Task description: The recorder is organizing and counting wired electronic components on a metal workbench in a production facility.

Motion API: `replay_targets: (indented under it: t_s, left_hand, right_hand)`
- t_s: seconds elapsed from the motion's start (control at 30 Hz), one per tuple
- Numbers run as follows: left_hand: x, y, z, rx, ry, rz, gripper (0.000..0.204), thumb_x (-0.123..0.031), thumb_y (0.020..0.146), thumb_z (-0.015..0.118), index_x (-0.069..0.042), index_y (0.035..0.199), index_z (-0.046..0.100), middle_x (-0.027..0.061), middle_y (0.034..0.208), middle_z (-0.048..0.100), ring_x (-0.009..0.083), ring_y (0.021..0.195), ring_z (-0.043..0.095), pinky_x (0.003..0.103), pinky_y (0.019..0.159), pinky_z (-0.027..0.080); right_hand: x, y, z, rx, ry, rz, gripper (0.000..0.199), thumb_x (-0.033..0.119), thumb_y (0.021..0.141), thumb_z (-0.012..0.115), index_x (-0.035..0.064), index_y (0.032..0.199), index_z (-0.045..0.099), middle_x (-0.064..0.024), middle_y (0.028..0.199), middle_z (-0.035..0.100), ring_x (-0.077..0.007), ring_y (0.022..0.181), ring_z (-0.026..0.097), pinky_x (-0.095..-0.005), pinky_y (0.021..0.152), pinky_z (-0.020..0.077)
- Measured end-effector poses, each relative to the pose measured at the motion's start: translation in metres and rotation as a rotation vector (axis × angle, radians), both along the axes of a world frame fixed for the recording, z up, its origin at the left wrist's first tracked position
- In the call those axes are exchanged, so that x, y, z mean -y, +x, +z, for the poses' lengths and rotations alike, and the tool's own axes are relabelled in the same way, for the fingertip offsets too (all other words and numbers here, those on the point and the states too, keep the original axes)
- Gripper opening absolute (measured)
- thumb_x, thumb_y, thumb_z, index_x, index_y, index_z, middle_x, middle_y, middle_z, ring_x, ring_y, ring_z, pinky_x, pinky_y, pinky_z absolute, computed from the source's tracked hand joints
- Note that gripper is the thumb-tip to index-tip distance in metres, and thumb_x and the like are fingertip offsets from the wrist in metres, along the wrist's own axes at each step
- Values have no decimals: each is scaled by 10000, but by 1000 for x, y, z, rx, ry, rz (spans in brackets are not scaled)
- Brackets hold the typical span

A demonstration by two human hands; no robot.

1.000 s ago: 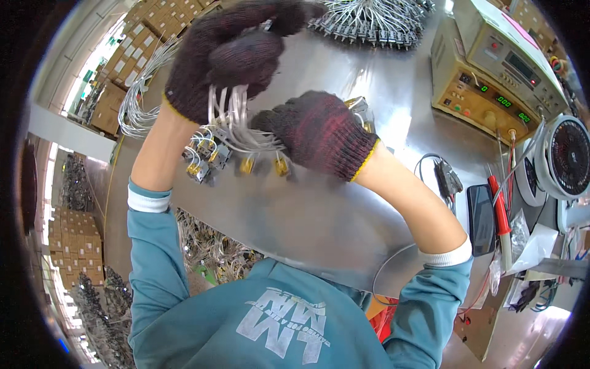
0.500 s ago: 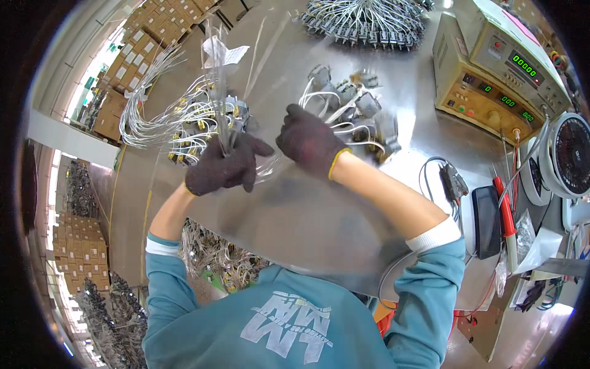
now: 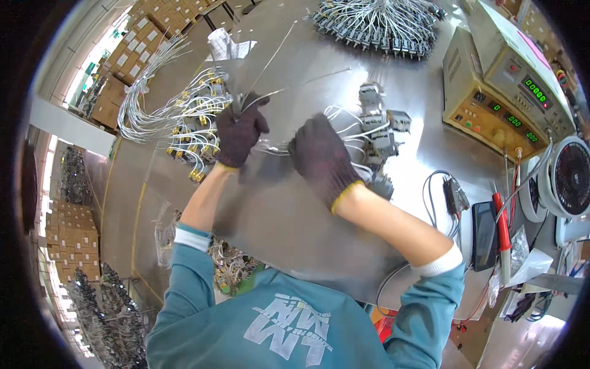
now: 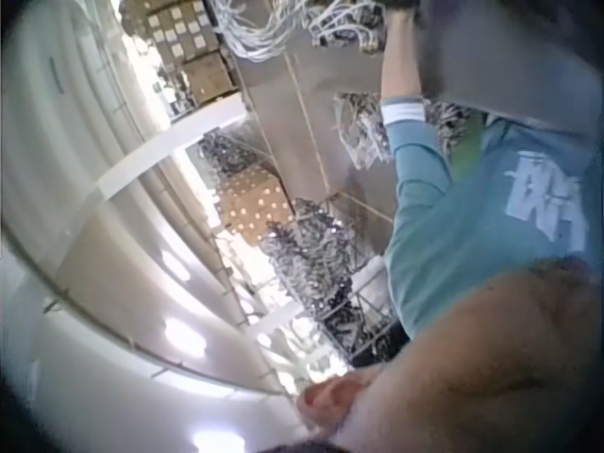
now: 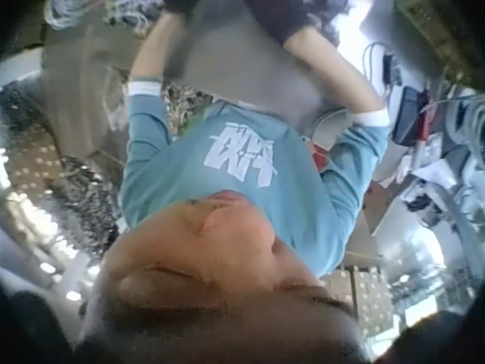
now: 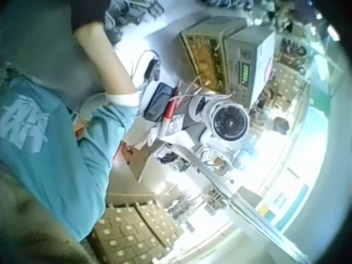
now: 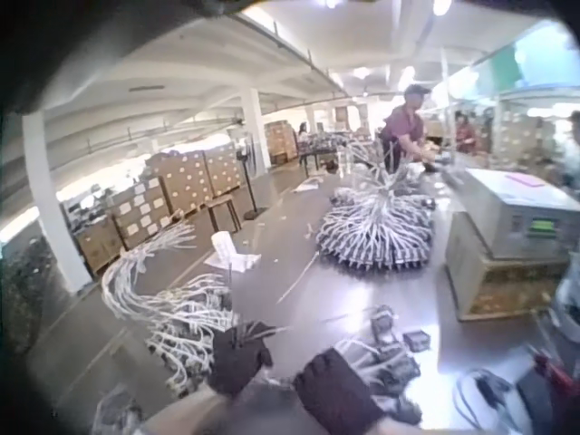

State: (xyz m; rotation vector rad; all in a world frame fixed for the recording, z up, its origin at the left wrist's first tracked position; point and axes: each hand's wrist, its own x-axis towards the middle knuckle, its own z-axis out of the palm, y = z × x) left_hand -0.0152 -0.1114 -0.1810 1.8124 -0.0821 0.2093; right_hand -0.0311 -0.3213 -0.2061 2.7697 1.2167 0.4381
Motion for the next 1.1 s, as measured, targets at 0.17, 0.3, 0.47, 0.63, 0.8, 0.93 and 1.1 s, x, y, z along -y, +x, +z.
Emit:
replay_targets:
  t_s: [0.17,0.3,0.47,0.63,0.8,0.93,1.1]
  left_hand:
    - [14,86,-39,313,-16,320,249,-282,1044,686,-49,1071,771,69,710,729,162,646,674,365,647,528]
    - [31,138,-74,452,44,538,198,-204,999,676,-54,1097,761,126,841,762,319,769,744,425,724,567]
    - [27,164,-118,431,207,652,207,-247,1042,658,-66,1035,758,41,669,725,128,554,637,302,577,507]
    - [35,150,-97,185,-163,432,214,-226,1020,633,-54,994,756,60,636,721,141,572,661,321,599,513]
    - [21,136,-88,240,-253,370,271,-124,1001,605,6,1204,730,91,760,732,161,662,691,342,650,551]
    - [28,134,-85,311,-168,436,232,-158,1022,585,-35,1153,733,91,748,731,182,668,698,369,666,559]
    - [19,141,-92,234,-205,372,269,-236,1039,620,2,1139,694,96,720,720,212,677,719,384,685,566]
  right_hand:
    - [44,-58,60,-283,1,7,237,245,940,698,130,1148,694,-83,1125,716,-288,1190,649,-463,1029,508]
    - [86,-81,61,-209,349,25,444,211,826,829,124,1236,681,-86,1234,705,-324,1301,609,-506,1083,491]
    - [90,-109,48,-366,498,-172,633,335,790,894,147,1346,658,-103,1362,668,-399,1344,568,-581,1136,434]
    - [79,-101,32,-370,431,-161,802,310,778,914,70,1468,582,-167,1460,610,-429,1377,547,-557,1171,446]
    - [61,-90,6,-519,660,-218,1028,323,730,973,47,1581,465,-227,1419,614,-401,1178,679,-481,995,579]
    - [37,-89,10,-657,759,-286,1192,360,622,1036,28,1596,435,-228,1423,622,-370,1154,705,-471,969,599]
    - [19,-91,11,-683,726,-204,1284,279,617,1058,27,1654,345,-206,1404,654,-320,1216,708,-432,987,602]
